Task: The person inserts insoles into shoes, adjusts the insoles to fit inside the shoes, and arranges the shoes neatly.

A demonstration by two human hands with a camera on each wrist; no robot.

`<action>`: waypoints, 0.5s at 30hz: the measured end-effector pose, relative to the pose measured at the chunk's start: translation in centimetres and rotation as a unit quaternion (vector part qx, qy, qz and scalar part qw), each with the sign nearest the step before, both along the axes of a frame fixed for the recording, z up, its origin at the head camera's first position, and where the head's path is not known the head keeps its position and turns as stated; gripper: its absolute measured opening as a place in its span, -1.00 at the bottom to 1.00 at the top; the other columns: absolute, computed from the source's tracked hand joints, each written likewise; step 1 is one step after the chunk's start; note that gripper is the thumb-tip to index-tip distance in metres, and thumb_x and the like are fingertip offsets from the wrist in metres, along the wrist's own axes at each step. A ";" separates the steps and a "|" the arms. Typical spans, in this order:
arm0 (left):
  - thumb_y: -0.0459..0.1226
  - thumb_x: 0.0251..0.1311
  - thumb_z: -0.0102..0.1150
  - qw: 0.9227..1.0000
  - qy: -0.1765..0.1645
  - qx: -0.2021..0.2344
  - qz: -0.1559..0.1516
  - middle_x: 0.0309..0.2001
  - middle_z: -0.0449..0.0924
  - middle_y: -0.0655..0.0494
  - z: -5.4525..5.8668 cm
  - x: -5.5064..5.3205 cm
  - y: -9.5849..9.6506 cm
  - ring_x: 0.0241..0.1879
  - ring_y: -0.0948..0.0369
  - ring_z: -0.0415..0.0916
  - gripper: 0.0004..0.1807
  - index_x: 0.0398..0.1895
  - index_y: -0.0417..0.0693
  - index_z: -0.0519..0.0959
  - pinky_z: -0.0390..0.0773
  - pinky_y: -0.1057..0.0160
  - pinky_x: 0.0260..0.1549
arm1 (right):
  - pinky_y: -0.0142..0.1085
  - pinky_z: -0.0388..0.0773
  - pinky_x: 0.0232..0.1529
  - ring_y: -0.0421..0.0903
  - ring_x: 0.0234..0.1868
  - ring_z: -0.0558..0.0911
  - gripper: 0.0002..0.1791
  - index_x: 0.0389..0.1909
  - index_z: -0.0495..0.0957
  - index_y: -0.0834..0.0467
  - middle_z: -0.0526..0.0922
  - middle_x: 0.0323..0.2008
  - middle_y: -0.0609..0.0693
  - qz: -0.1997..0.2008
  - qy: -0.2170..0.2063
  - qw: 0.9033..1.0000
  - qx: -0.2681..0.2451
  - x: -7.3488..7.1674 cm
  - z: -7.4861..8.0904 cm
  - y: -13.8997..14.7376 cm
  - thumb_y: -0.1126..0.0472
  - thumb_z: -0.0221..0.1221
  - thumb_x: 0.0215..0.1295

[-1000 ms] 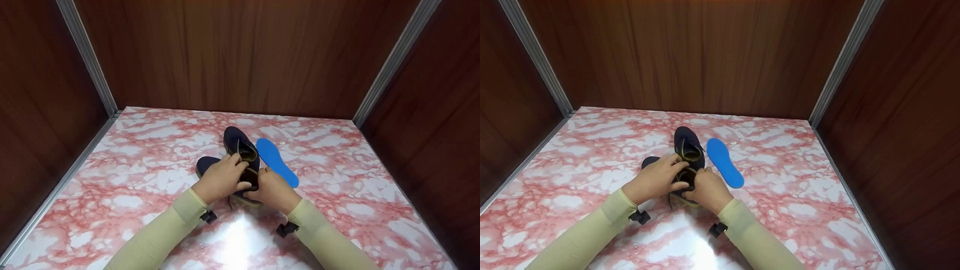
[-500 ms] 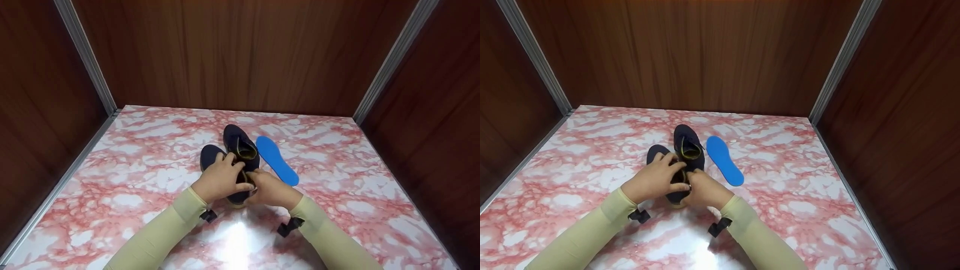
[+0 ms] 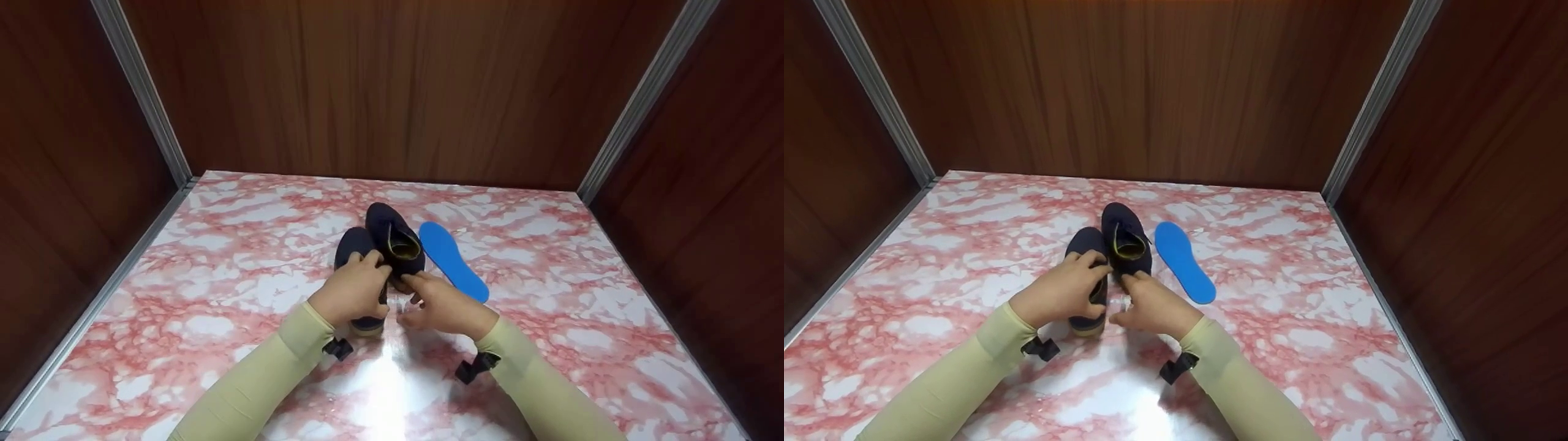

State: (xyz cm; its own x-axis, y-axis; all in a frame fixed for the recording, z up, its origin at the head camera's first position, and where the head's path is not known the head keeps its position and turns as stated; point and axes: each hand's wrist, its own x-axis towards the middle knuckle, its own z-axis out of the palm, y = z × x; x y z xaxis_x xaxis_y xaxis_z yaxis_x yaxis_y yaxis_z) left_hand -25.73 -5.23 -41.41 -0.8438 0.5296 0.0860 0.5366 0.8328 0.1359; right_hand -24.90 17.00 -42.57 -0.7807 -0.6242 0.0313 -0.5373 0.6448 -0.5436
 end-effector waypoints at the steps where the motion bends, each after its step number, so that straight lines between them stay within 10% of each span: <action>1: -0.04 0.18 0.58 1.000 0.001 -0.004 -0.002 0.38 0.52 -0.24 0.0 -0.1 -0.1 0.17 -0.28 0.54 -0.26 0.37 -0.21 0.61 0.71 -0.19 0.14 | 0.11 0.74 0.20 0.25 0.15 0.76 -0.12 0.58 0.33 0.42 0.57 0.38 0.39 -0.006 -0.001 1.000 0.003 -0.1 0.0 0.1 0.12 0.46 0.38; 15: -0.18 0.23 0.59 0.999 -0.011 0.033 -0.021 0.46 0.46 -0.32 -0.1 -1.6 -1.5 0.34 -0.37 0.49 -0.12 0.56 -0.34 0.43 0.60 -0.20 0.36 | 0.07 0.73 0.13 0.24 0.11 0.73 -0.18 0.54 0.37 0.46 0.58 0.32 0.39 -0.056 0.000 0.998 0.018 -0.5 0.3 0.4 0.10 0.42 0.45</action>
State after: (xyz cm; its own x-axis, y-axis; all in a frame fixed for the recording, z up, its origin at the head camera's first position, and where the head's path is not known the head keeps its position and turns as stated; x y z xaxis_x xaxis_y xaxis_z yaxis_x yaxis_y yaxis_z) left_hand -27.37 -6.69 -41.54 -0.8228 0.5588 0.1034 0.5674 0.7982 0.2023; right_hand -25.45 17.37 -42.30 -0.8459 -0.5332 0.0116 -0.4609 0.7200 -0.5189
